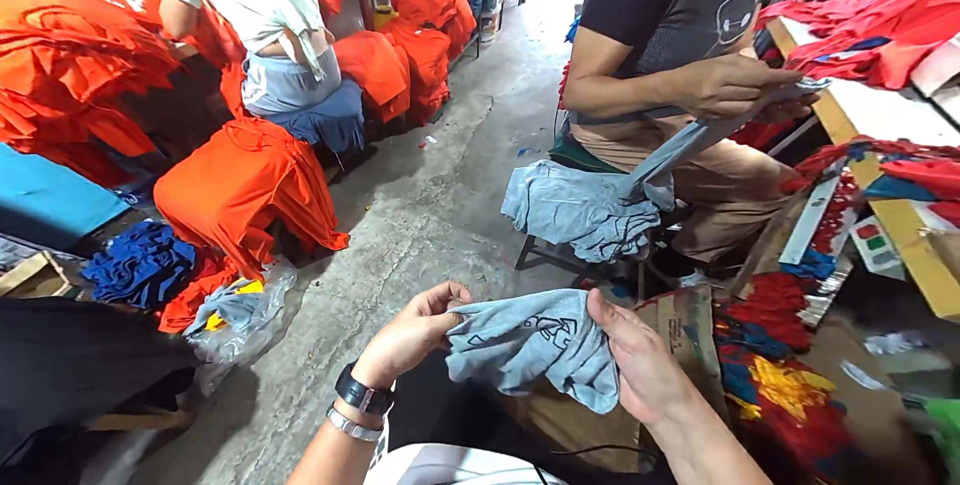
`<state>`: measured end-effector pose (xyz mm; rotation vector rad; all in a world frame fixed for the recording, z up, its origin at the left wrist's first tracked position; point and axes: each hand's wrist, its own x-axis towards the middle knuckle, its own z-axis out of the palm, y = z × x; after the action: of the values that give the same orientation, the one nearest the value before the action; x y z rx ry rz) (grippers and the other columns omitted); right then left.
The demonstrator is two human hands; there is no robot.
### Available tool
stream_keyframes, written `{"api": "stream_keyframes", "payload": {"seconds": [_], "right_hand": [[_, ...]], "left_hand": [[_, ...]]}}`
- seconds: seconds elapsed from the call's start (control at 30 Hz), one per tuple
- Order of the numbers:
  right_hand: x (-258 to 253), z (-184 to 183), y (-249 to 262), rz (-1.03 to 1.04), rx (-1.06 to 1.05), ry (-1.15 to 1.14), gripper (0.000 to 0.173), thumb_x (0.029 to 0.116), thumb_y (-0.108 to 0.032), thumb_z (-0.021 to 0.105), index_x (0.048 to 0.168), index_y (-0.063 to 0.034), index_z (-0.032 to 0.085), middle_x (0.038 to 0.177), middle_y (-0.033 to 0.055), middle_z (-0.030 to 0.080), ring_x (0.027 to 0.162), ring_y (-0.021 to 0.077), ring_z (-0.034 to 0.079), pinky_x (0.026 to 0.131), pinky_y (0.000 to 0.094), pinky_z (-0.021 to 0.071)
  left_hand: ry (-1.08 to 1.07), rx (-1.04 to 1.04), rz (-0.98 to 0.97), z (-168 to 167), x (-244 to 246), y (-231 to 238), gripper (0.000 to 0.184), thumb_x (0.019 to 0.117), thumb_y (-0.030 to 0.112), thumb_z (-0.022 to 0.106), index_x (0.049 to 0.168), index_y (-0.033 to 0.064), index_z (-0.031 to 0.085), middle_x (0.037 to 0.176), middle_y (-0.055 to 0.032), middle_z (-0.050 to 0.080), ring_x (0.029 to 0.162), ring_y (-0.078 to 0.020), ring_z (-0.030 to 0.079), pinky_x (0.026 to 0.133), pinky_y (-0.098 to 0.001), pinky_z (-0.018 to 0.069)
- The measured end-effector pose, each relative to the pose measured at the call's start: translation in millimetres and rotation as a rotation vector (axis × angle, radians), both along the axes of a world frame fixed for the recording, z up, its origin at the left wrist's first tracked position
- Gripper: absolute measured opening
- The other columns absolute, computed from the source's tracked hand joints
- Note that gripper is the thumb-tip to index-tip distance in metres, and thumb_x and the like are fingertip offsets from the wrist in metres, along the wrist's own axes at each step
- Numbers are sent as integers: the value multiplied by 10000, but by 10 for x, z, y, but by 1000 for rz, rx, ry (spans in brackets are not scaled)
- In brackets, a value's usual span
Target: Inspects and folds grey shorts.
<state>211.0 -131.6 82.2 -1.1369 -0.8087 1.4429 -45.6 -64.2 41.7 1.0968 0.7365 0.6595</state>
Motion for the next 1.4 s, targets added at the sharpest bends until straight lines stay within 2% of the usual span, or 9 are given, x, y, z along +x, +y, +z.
{"api": "stream_keyframes", "payload": {"seconds": [0.27,0.37,0.5,0.6,0.7,0.8,0.97,1.13,1.4], "right_hand": [[92,22,-38,-79,-15,277,463,1101,-393,332,1071,-166,734,963,37,768,896,95,745,794,300,636],[116,-14,-58,-79,9,351,459,1098,-410,332,1081,-180,729,981,36,772,916,100,748,809,308,638],[305,-192,-98,35,72,112,344,962,-487,648,1052,-173,758,955,18,770,903,89,738,844,303,625],[499,-313,-87,272,59,-493,298,988,-369,608,1118,-128,725,1004,-16,739,946,63,695,887,276,576],[515,-302,-34,360,32,-882,787,862,-476,766,1460,-37,505,1424,184,557,1302,325,553,1049,532,480],[382,-215,-1,204,429,-874,1062,718,-676,793,1527,-96,423,1501,60,527,1394,171,484,1139,409,439],[258,-117,69,133,637,-685,106,951,-244,685,1010,-173,737,901,-117,719,842,-48,661,794,145,561],[452,82,-23,-135,386,-426,178,988,-121,583,947,-204,735,803,-108,716,689,-34,658,638,143,577],[836,-13,-68,-106,329,-348,130,886,-163,617,844,-229,720,733,-80,696,619,-25,633,560,147,545]], "left_hand": [[-224,-139,15,-106,68,-41,816,851,838,469,1313,187,639,1124,-1,746,1009,-113,715,877,-326,598],[-82,-158,-72,-325,205,-217,457,882,489,731,1138,117,659,981,27,757,916,-84,722,860,-319,600],[-217,-161,261,-269,332,-322,248,1060,193,448,1181,89,638,952,-46,760,880,-129,738,835,-337,617],[-195,-10,278,-11,310,-259,305,1070,193,397,1286,139,605,1009,-26,754,901,-107,729,833,-316,616],[-5,227,-22,239,351,-188,322,1047,158,487,1337,97,611,1071,5,722,930,-43,681,864,-276,579],[87,370,-266,410,536,-162,317,1044,138,530,1308,3,644,1149,-30,712,1009,-1,648,941,-241,532],[69,516,-231,481,475,-27,321,893,86,727,1193,37,625,950,3,689,845,-39,655,771,-225,566],[524,599,-221,114,122,138,194,841,39,737,1032,51,705,846,-28,675,722,-107,624,662,-315,537],[-160,135,98,-27,132,43,191,1004,122,574,1135,129,713,954,-30,747,793,-76,707,724,-266,604]]}}
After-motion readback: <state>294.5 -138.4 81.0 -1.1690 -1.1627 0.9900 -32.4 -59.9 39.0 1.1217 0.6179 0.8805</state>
